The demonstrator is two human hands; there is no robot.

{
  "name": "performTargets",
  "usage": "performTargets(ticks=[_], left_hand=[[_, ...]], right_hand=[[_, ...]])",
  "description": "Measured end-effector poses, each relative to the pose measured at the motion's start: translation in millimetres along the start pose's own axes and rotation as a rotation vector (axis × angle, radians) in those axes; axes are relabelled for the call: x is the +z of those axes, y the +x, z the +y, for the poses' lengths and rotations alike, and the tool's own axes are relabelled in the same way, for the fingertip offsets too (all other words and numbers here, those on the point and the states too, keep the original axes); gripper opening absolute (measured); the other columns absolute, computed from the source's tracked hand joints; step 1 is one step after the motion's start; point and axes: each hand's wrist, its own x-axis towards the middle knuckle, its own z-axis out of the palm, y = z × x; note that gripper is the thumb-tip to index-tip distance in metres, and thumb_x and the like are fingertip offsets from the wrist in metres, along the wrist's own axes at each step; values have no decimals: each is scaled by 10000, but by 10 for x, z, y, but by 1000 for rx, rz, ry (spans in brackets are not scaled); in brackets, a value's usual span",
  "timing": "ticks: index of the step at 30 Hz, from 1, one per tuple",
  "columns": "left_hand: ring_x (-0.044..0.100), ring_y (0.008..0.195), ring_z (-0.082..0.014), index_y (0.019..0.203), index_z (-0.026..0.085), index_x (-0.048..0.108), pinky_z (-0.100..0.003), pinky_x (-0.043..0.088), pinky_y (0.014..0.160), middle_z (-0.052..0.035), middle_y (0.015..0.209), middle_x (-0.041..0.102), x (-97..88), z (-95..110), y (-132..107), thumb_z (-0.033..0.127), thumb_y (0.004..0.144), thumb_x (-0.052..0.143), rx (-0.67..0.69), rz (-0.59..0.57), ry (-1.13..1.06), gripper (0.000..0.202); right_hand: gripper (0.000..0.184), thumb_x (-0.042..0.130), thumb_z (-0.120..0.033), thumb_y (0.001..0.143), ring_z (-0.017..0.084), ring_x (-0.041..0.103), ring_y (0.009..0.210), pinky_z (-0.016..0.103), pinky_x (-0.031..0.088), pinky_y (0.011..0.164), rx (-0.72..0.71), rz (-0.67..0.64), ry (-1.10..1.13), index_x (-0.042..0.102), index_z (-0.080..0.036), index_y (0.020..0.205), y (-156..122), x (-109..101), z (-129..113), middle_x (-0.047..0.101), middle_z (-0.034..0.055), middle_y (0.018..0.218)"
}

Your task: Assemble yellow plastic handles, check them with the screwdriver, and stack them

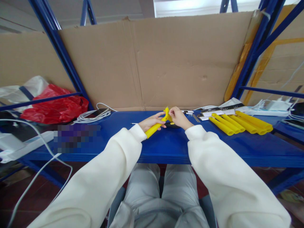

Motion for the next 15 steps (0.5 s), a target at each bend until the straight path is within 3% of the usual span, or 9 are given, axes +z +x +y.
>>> performTargets(ticks=[15], left_hand=[[686, 621, -98, 1490, 263, 396, -164, 447, 468, -78, 1134, 665, 24, 31, -42, 15, 802, 583, 8, -7, 20, 754]], right_hand=[[92, 542, -227, 827, 197, 555, 747, 347, 489, 759, 32, 7, 66, 484, -234, 756, -9, -11, -34, 586, 32, 769]])
